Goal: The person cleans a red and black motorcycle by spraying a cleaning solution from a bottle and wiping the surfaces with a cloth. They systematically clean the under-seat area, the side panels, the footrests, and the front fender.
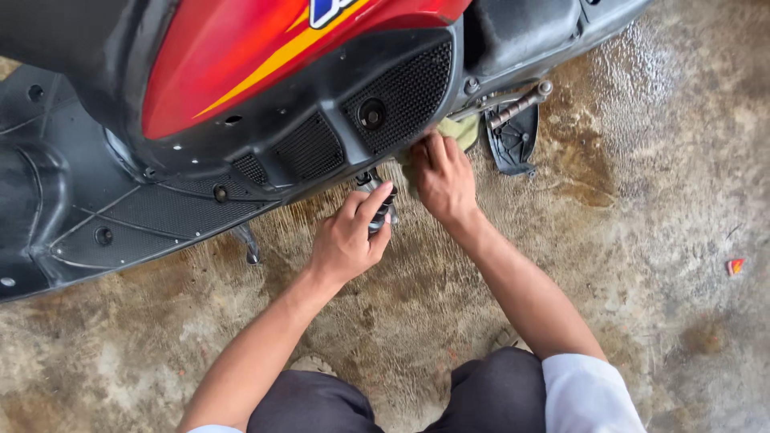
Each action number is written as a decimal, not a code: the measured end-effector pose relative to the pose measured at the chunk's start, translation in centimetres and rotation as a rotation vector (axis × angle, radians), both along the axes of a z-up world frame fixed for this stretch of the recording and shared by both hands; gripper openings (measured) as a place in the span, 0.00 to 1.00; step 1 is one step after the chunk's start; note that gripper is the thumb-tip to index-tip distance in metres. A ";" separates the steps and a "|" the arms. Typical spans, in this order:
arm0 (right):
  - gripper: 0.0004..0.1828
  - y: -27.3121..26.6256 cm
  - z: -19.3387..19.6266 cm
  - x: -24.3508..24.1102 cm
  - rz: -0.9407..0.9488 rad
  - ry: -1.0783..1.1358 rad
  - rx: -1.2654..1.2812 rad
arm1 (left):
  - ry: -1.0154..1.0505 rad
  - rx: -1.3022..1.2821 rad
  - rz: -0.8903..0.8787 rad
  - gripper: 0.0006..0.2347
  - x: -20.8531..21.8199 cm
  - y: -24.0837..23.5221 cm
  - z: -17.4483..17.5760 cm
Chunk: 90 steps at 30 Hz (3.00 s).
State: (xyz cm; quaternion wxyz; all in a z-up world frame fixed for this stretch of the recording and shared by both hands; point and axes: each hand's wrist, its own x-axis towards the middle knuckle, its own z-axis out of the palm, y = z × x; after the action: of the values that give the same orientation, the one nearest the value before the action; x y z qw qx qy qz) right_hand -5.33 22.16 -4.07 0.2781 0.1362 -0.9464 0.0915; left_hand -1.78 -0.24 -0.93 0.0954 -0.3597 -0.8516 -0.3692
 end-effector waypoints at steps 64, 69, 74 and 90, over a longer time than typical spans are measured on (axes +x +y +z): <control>0.14 5.1 3.9 -2.9 0.033 0.327 -0.079 | -0.057 -0.257 0.040 0.29 1.1 3.1 2.0; 0.17 8.5 5.3 -3.1 -0.212 0.317 -0.297 | -0.040 -0.237 0.056 0.30 1.7 2.0 1.5; 0.10 5.5 4.6 -2.3 0.219 0.196 -0.046 | -0.063 -0.240 0.012 0.31 1.9 3.2 1.4; 0.17 9.7 0.8 -1.1 -0.013 0.195 -0.046 | -0.049 -0.089 0.011 0.30 -1.8 8.1 3.4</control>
State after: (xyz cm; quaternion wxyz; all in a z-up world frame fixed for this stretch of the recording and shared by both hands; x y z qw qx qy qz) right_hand -6.46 31.85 -3.29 0.3725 0.1319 -0.9134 0.0977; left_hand -3.61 7.86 2.43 0.0606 -0.3496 -0.8712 -0.3392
